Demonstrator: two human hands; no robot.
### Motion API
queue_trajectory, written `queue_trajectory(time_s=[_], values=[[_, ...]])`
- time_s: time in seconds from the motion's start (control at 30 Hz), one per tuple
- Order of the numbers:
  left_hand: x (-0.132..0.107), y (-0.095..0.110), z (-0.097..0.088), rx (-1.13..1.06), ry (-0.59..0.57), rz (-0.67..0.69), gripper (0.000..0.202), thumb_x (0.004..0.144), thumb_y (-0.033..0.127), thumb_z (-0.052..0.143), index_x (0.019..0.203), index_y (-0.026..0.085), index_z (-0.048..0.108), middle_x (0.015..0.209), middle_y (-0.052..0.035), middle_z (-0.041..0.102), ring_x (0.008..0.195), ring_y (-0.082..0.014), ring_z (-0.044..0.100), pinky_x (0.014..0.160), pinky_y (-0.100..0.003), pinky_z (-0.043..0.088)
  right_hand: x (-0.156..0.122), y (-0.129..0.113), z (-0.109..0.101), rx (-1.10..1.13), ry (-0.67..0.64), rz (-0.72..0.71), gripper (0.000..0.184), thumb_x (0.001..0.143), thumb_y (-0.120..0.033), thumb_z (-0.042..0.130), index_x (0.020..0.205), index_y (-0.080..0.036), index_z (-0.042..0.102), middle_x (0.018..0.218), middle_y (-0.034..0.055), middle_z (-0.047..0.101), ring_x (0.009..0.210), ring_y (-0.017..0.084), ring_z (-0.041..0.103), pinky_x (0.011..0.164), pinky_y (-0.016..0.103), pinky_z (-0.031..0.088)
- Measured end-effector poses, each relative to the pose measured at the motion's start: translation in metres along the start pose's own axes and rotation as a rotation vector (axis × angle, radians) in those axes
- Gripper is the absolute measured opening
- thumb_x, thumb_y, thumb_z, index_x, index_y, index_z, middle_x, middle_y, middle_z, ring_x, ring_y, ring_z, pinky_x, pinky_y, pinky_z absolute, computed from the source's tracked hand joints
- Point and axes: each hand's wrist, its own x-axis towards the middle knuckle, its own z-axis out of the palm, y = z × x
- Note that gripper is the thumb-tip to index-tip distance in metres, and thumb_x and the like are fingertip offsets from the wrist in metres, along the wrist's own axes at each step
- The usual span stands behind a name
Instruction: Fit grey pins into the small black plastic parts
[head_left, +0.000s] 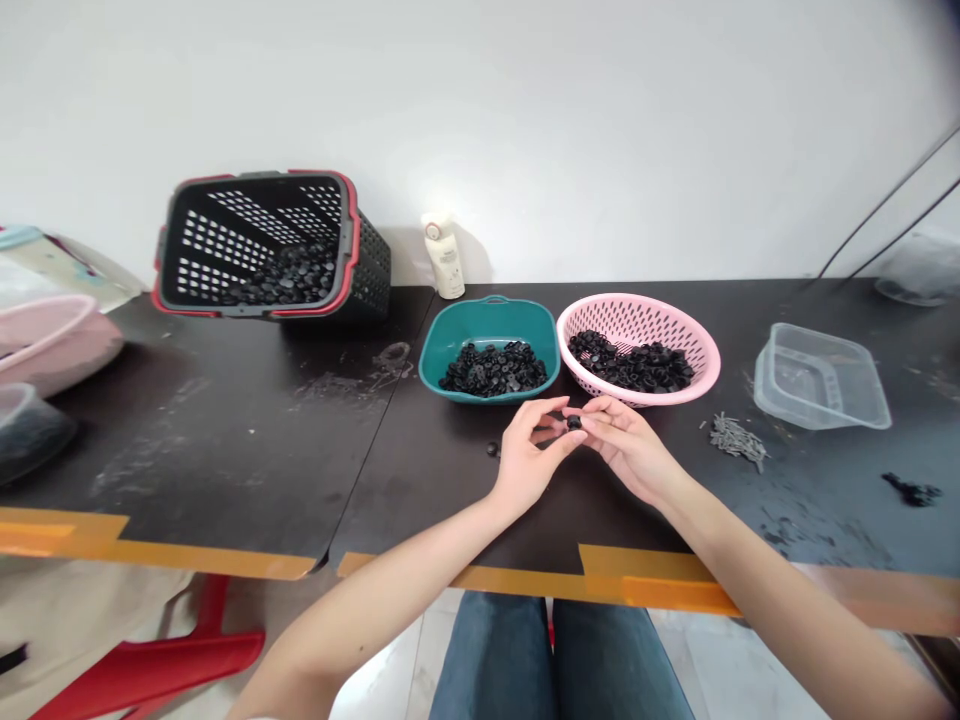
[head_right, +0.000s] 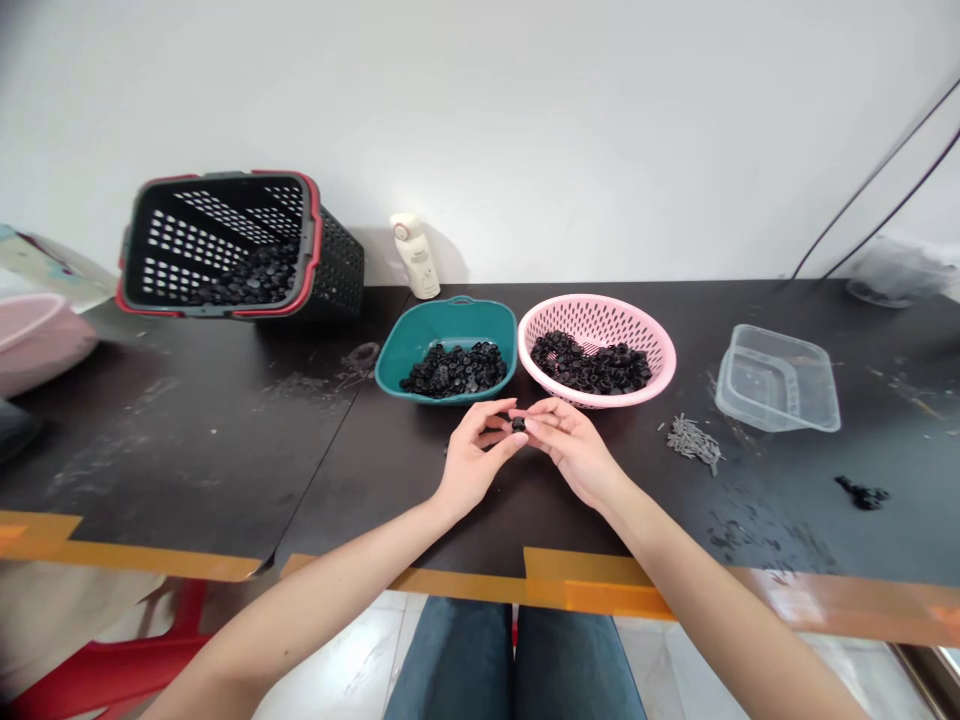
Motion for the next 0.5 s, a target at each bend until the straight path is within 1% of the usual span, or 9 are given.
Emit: queue_trajectory(time_s=[0.1, 0.17, 0.3, 0.37, 0.5], values=[[0.0012, 0.0008, -0.0007, -0.061, -0.034, -0.047, 0.037, 0.077, 0.031, 0.069, 0.113, 0.021, 0.063, 0.108, -0.0070, 0.063, 0.093, -0.0152, 0.060, 0.085, -0.029, 0.052, -0.0010, -0.0002, 0.0014, 0.015, 0.000, 0.003, 0.019, 0.072, -0.024, 0.075, 0.086, -0.025, 0.063, 0.099, -0.0002, 0.072, 0.094, 0.015, 0.065, 0.089, 0.032, 0.048], [0.0021, 0.0001, -0.0010, -0.107, -0.044, -0.075, 0.037, 0.077, 0.030, 0.069, 0.112, 0.021, 0.063, 0.106, -0.0067, 0.065, 0.093, -0.0154, 0.060, 0.085, -0.029, 0.052, -0.0010, 0.0001, 0.0022, 0.022, 0.004, 0.010, 0.020, 0.071, -0.024, 0.075, 0.086, -0.025, 0.063, 0.097, -0.0006, 0.072, 0.094, 0.015, 0.065, 0.090, 0.033, 0.048], [0.0023, -0.0009, -0.0008, -0.160, -0.053, -0.056, 0.040, 0.077, 0.027, 0.070, 0.115, 0.022, 0.061, 0.108, -0.0061, 0.066, 0.095, -0.0154, 0.060, 0.085, -0.028, 0.050, -0.0003, 0.0010, 0.0016, 0.056, 0.009, 0.016, 0.021, 0.070, -0.023, 0.076, 0.085, -0.025, 0.063, 0.086, -0.0024, 0.072, 0.087, 0.014, 0.066, 0.089, 0.032, 0.048], [0.0018, -0.0005, -0.0007, -0.169, -0.060, -0.037, 0.037, 0.078, 0.026, 0.069, 0.114, 0.022, 0.061, 0.109, -0.0063, 0.065, 0.099, -0.0162, 0.059, 0.087, -0.029, 0.049, -0.0001, 0.0010, 0.0009, 0.071, 0.011, 0.022, 0.021, 0.069, -0.021, 0.077, 0.085, -0.025, 0.063, 0.083, -0.0034, 0.072, 0.084, 0.012, 0.066, 0.088, 0.030, 0.049], [0.0018, 0.0000, -0.0007, -0.231, -0.098, -0.053, 0.029, 0.079, 0.026, 0.067, 0.107, 0.020, 0.061, 0.108, -0.0068, 0.064, 0.103, -0.0171, 0.057, 0.091, -0.030, 0.045, -0.0003, 0.0003, 0.0000, 0.105, 0.014, 0.039, 0.025, 0.067, -0.019, 0.078, 0.085, -0.025, 0.063, 0.088, -0.0036, 0.072, 0.087, 0.011, 0.066, 0.086, 0.026, 0.049]])
